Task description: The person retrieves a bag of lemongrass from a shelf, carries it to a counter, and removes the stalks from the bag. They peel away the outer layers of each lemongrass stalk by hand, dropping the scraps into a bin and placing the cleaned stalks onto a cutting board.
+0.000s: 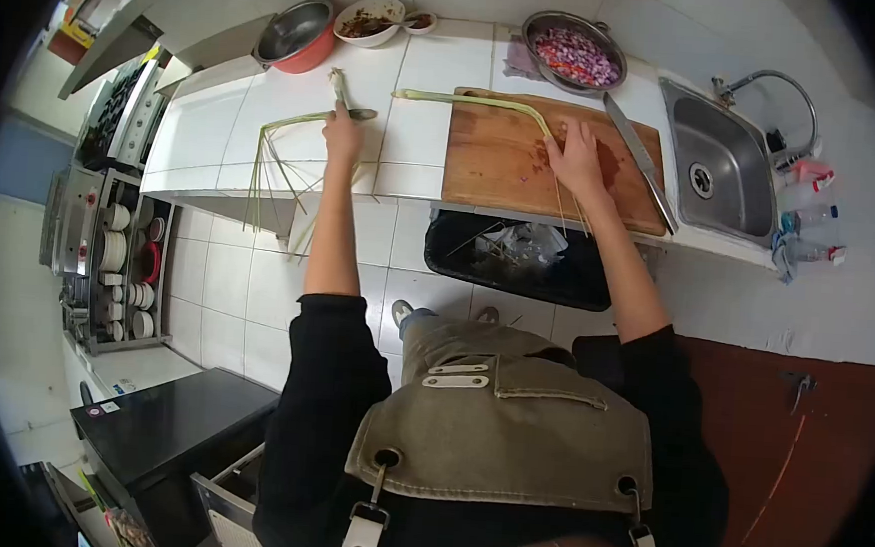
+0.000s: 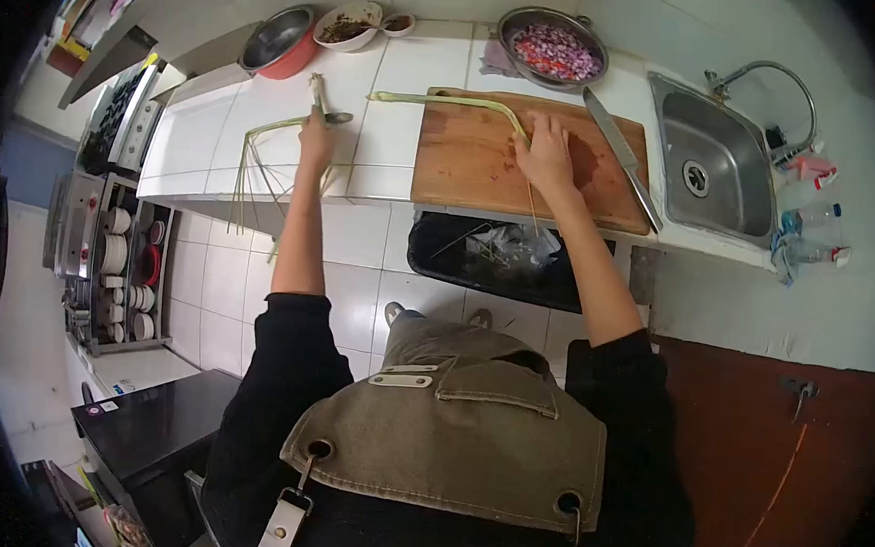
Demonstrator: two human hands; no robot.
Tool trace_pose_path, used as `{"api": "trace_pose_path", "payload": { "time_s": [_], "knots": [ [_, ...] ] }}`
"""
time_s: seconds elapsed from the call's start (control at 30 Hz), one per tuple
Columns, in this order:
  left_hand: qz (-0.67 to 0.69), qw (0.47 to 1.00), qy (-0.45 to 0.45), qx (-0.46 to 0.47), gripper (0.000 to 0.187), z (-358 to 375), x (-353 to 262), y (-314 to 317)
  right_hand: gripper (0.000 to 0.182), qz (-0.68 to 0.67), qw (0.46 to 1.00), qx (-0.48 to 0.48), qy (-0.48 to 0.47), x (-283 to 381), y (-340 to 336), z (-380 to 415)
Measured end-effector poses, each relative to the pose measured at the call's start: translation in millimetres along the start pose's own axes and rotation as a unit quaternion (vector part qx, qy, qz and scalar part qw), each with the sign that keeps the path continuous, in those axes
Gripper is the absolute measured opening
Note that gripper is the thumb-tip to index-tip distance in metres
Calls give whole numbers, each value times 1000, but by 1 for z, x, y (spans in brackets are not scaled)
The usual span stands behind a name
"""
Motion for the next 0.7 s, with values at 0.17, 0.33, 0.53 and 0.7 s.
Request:
{"api": "trace_pose_path", "payload": {
  "time_s": [0.17,0.33,0.53,0.7],
  "knots": [
    [-46,973,69,-217,56,60,-42,-18,42,56,998,30,-13,13,16,-41],
    [153,956,221,-114,40,134,-97,-31,22,87,991,100,-13,20,29,-64],
    [403,901,102,123,33,173,-126,3,19,-53,995,74,33,49,-5,-38],
    [595,779,-30,194,33,182,-169,-5,18,-216,972,40,79,51,-21,40]
  ]
}}
Point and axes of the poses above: each hand's wrist, its own z-axis away from the middle knuckle, its own y-axis out of the palm, x = y × z, the point moved 2 cm from there along -z, towards the middle knuckle, and after that the axes turned 6 degrees about -z, right-handed, at the moved point
